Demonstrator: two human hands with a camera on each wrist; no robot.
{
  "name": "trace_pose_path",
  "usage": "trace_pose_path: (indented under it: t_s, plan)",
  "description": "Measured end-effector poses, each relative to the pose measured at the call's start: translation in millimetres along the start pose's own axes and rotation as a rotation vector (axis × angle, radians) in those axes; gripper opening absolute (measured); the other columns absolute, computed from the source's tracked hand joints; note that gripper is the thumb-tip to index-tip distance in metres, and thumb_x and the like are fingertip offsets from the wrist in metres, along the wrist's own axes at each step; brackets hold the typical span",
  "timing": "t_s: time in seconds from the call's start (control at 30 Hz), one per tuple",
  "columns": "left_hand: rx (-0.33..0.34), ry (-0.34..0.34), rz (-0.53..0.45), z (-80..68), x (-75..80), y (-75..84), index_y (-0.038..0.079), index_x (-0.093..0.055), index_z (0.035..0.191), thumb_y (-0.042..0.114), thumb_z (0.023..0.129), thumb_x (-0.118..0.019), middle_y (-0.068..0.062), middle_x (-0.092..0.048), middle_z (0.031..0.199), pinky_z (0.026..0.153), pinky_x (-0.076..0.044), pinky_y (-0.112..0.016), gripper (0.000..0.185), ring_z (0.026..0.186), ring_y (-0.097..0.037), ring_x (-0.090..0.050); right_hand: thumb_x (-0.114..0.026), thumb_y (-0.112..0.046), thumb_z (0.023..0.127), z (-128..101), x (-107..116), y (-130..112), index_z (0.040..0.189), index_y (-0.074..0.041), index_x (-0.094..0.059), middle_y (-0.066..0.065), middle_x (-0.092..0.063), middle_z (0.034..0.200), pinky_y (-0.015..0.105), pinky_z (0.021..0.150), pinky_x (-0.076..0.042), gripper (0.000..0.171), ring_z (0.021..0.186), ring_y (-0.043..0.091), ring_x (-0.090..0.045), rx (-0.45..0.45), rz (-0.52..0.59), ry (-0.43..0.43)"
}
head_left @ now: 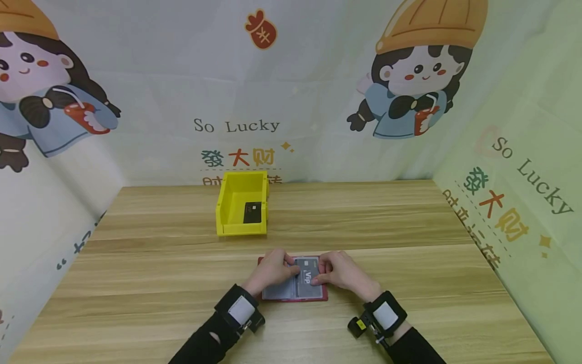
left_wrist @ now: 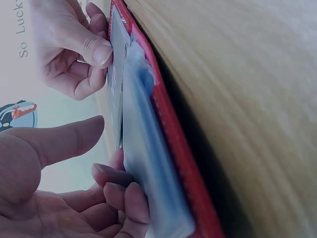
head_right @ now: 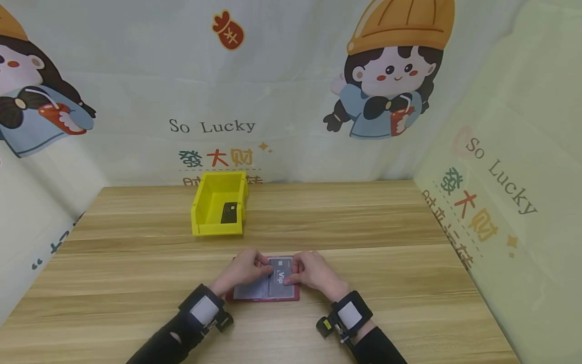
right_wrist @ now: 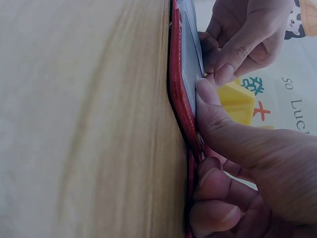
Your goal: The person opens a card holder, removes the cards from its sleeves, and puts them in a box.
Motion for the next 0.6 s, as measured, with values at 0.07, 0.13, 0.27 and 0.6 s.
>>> trace_pose_path:
  t_s: [0.07,0.13,0.27,0.6]
  plan:
    - [-0.005,-0.007,0.001,0.7,-0.5,-0.3,-0.002,-0.070,0.090,0.016,0.091,-0.072,-0.002,-0.053,0.074,0.055,-0.031,-0.024,0.018,0.064,-0.014,-0.046,-0.085,-0.025,0.079,0.1,0.0,0.2,0.068,-0.012,-0.054,-0.010,-0.045,0.061,0.017,0.052,-0.028,0.036,0.058,0.005,-0.041,0.001,-0.001,0.000]
    - [-0.006,-0.015,0.001,1.0,-0.9,0.2,-0.001,-0.069,0.078,0.016,0.093,-0.069,0.002,-0.045,0.064,0.052,-0.027,-0.023,0.023,0.056,-0.012,-0.040,-0.086,-0.025,0.079,0.2,0.4,0.4,0.068,-0.012,-0.054,-0.010,-0.045,0.060,0.017,0.052,-0.028,0.036,0.058,0.004,-0.041,-0.001,0.000,0.000]
    - [0.018,-0.014,0.011,2.4,-1.7,-1.0,0.004,-0.059,0.059,0.019,0.096,-0.065,0.006,-0.034,0.054,0.049,-0.021,-0.023,0.041,0.049,-0.010,-0.032,-0.086,-0.024,0.078,0.4,1.6,-0.3,0.068,-0.012,-0.054,-0.010,-0.045,0.060,0.018,0.052,-0.027,0.036,0.057,0.004,-0.041,0.004,0.002,-0.006]
    - [0.071,0.013,0.038,8.0,0.2,-6.1,0.005,-0.060,0.057,0.018,0.096,-0.067,0.006,-0.034,0.052,0.050,-0.023,-0.023,0.042,0.051,-0.011,-0.035,-0.086,-0.024,0.079,0.3,1.2,-0.3,0.069,-0.011,-0.054,-0.009,-0.045,0.060,0.019,0.048,-0.028,0.036,0.054,0.006,-0.042,-0.014,0.034,-0.040]
Point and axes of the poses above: each hand's wrist, its own z-axis towards the middle knuckle, its own x-axis out of the back of the hand, y = z × x, the point moved 7 cm from there along z, towards the middle knuckle
